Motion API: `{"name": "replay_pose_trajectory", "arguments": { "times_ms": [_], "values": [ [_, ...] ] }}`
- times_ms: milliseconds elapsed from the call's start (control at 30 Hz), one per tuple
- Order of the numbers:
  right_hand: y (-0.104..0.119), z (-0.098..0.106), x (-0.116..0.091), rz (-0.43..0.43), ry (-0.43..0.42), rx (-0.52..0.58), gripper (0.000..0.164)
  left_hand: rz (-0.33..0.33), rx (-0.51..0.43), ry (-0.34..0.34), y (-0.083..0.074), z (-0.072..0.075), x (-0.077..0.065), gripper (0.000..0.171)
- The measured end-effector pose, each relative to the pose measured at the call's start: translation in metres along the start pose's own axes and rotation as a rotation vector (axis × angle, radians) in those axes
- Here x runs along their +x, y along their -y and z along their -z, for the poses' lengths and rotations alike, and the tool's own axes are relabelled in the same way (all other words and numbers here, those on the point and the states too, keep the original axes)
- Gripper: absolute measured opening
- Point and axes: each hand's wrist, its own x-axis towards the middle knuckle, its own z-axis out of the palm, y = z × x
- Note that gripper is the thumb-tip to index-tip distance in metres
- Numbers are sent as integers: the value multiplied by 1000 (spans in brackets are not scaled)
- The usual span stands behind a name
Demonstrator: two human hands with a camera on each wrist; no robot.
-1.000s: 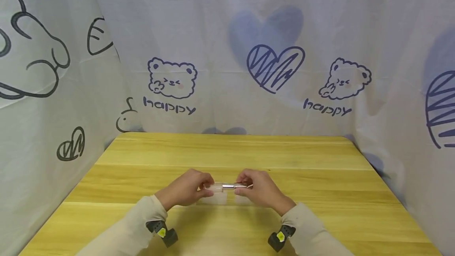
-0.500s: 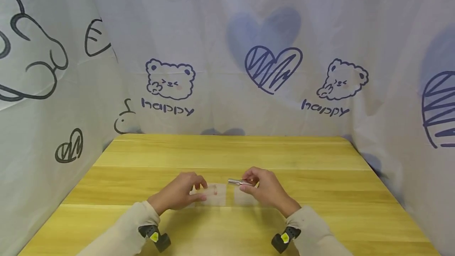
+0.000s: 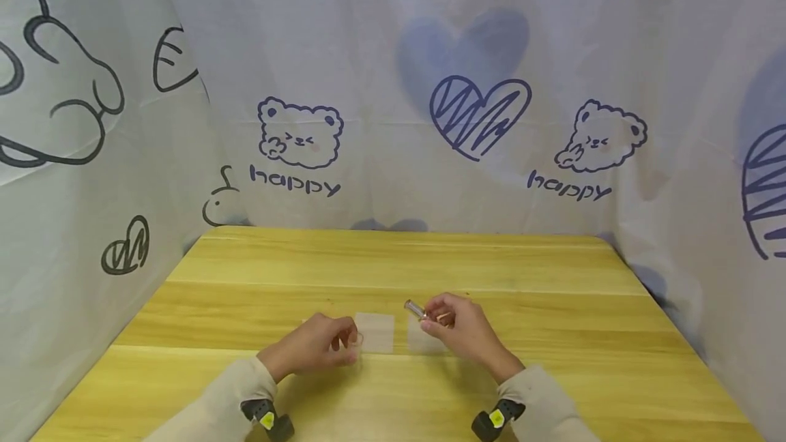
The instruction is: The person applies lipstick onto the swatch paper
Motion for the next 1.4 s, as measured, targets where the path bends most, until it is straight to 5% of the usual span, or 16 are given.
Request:
{"name": "replay_pose_trajectory", "arguments": {
  "times_ms": [333, 867, 1067, 1200, 1400],
  "values": [
    [-2, -7, -2, 23, 26, 77, 21, 43, 49, 58, -6, -8, -6, 20],
    [2, -13, -2, 26, 53, 8, 20, 104, 70, 113, -4, -13, -12, 23],
    [6, -10, -1, 43, 52, -14, 22, 156, 49, 132, -8, -5, -12, 37],
    [9, -9, -1, 53, 34, -44, 21, 117, -56, 63, -9, 0, -6, 39],
    [17, -15, -2, 95, -42, -50, 21, 94, -229, -182, -21, -2, 9, 33]
  ]
}}
